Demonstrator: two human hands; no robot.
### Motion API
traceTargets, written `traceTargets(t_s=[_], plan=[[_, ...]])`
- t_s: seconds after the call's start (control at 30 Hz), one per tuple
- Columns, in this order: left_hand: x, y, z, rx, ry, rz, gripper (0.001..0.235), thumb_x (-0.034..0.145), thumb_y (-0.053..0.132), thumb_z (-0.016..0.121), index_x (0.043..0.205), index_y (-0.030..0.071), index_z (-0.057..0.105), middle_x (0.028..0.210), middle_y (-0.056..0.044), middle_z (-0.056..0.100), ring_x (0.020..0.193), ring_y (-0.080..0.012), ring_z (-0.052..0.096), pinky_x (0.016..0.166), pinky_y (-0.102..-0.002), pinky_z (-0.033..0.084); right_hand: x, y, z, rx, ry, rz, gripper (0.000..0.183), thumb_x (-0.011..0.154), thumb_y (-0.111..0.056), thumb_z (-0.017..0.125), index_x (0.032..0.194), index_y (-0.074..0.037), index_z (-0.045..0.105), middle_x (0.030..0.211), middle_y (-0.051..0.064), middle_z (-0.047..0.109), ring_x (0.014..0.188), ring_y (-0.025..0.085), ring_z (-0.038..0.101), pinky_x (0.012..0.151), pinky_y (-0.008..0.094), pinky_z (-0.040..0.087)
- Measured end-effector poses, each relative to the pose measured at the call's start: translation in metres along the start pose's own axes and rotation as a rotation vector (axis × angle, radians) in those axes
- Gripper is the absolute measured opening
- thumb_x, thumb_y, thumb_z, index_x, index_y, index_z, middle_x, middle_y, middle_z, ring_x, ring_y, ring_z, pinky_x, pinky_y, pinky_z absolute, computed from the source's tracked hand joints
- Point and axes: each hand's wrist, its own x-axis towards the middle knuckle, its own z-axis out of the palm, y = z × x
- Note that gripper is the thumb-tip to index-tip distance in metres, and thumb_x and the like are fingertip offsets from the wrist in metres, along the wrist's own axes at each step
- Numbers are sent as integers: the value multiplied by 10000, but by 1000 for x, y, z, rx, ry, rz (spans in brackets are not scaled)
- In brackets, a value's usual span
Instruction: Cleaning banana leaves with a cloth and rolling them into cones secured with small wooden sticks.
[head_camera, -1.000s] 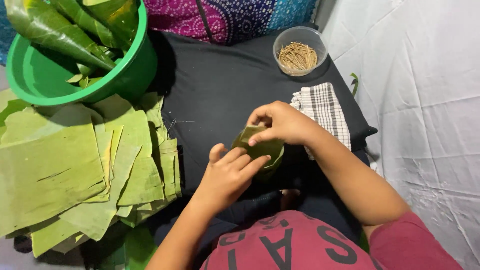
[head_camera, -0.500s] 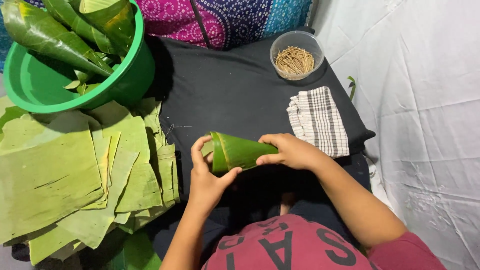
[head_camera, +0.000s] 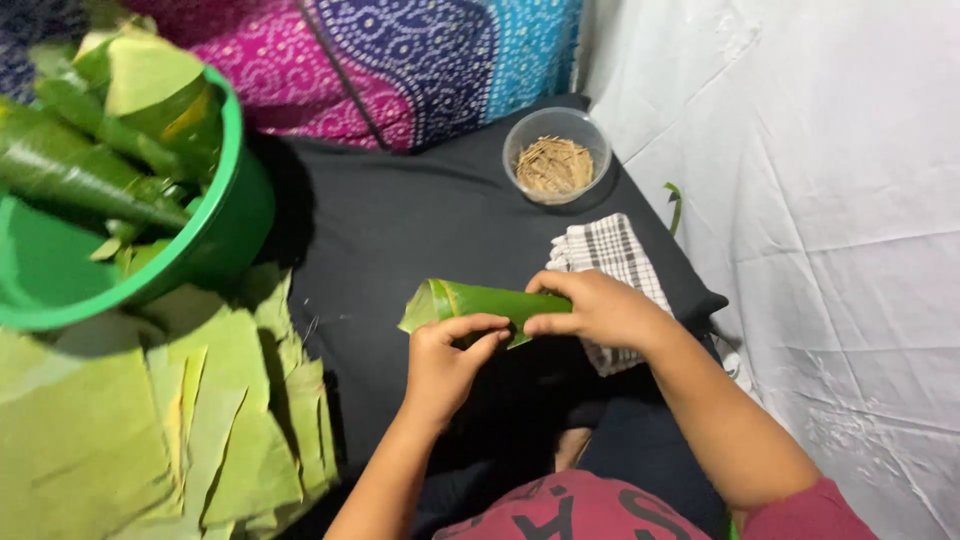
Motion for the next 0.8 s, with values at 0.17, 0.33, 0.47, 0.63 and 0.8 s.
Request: traceTargets(t_s=[0.17, 0.33, 0.47, 0.63, 0.8], plan=[[37, -3, 23, 4, 50, -48, 203, 747, 149, 889, 904, 276, 869, 839, 65, 837, 837, -133, 789, 795, -270, 591, 51, 37, -53, -121, 317, -37, 249, 960, -348, 666, 1122, -183, 760, 1015, 118, 786, 1028, 376, 705, 880, 515, 470], [57, -15, 32, -22, 65, -109, 182, 757, 45, 840, 890, 166, 868, 829, -14, 843, 872, -182, 787, 830, -333, 587, 139, 90, -75, -561, 629, 9, 160, 875, -290, 770, 1035, -296, 771, 884, -46, 728, 937, 258, 645, 842, 481, 347], [60, -21, 37, -56, 36, -327, 140, 793, 44, 752, 903, 27, 837, 835, -28, 823, 678, -98, 660, 645, -210, 533, 185, 104, -81, -662, 693, -97, 189, 738, -177, 790, 923, -176, 829, 826, 30, 737, 905, 255, 540, 893, 461, 316], [61, -27, 36, -59, 23, -354, 194, 788, 61, 792, 974, 37, 841, 860, -42, 835, 673, -91, 674, 638, -209, 549, 176, 94, -82, -720, 804, -147, 89, 747, -96, 724, 714, -138, 795, 649, 56, 677, 793, 256, 477, 841, 446, 326], [48, -32, 26, -60, 230, -153, 207, 774, 81, 855, 975, 134, 861, 882, -82, 836, 925, -186, 769, 856, -350, 583, 82, 29, -53, -510, 800, -351, 76, 801, -207, 755, 762, -187, 693, 714, -3, 642, 820, 269, 611, 752, 438, 376]])
